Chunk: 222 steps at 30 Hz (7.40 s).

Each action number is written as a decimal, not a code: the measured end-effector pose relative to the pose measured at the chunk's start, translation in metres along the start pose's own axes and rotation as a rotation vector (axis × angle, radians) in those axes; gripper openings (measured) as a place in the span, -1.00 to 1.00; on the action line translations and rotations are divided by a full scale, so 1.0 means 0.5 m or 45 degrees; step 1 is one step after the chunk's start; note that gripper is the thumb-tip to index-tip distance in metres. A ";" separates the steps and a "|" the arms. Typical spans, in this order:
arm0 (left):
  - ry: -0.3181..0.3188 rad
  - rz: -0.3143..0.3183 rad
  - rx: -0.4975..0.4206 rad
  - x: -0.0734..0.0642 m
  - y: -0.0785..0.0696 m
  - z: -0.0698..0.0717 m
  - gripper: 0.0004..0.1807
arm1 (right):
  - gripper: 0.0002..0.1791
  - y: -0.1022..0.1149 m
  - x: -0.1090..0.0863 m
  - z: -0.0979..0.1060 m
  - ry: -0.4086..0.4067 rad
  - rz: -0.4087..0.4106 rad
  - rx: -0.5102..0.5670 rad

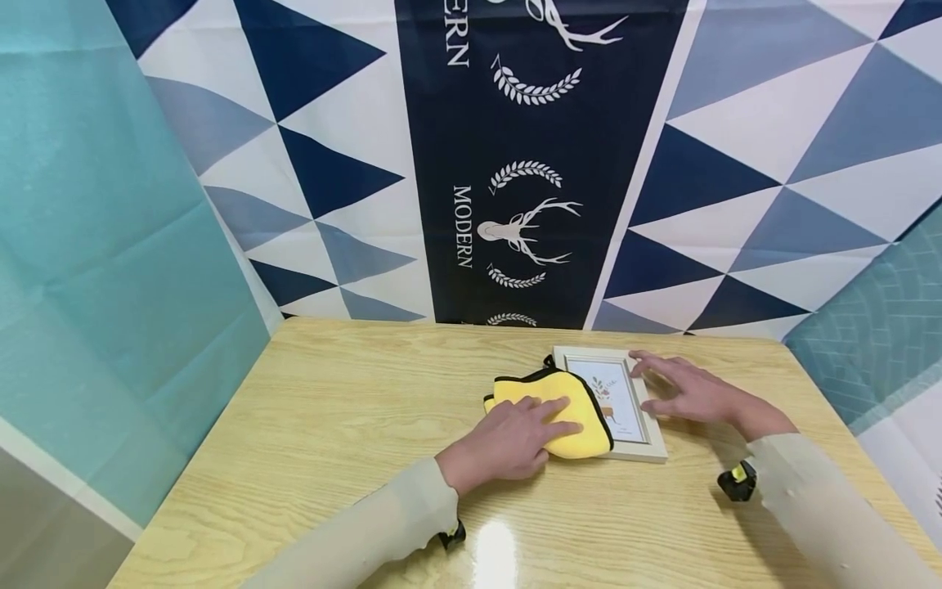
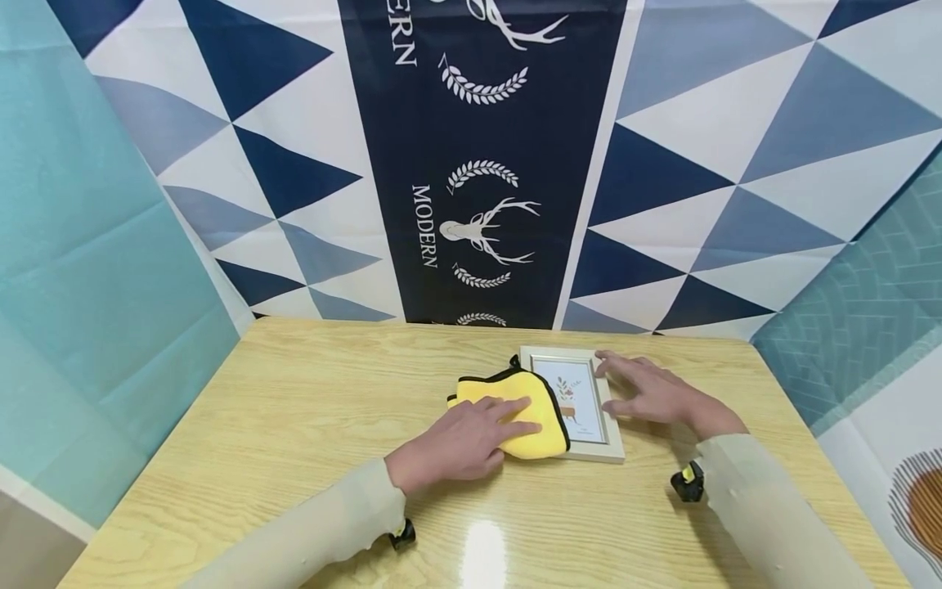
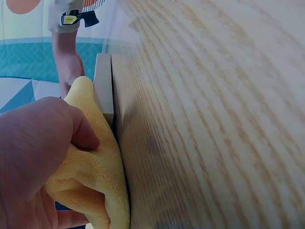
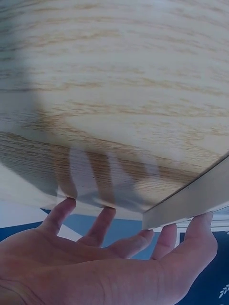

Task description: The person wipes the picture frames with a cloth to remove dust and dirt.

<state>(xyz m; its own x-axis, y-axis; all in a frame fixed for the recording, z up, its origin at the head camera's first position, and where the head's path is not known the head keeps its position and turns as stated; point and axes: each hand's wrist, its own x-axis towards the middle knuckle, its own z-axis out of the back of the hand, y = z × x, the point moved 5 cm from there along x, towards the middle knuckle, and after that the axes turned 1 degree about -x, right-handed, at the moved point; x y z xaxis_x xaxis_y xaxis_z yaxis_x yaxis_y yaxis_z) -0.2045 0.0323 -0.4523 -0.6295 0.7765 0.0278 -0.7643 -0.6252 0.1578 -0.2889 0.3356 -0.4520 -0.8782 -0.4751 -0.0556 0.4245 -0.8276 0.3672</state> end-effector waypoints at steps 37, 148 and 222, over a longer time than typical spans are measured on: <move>0.112 0.239 -0.255 0.145 0.108 -0.010 -0.37 | -0.33 -0.008 0.005 -0.007 0.004 -0.004 0.014; -0.161 0.769 -0.985 0.230 0.173 -0.143 -0.31 | -0.40 -0.004 -0.001 -0.009 0.004 -0.026 0.038; -0.256 0.583 -1.025 -0.011 -0.026 0.011 -0.39 | -0.36 -0.001 -0.002 -0.005 0.022 -0.026 0.049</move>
<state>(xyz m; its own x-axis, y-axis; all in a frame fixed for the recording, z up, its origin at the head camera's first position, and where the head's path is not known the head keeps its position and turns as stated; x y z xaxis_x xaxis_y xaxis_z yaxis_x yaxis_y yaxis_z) -0.1903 0.0368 -0.4490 -0.9137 0.3941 0.0996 -0.3629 -0.6803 -0.6368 -0.2876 0.3359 -0.4542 -0.8827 -0.4632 -0.0793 0.3971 -0.8254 0.4013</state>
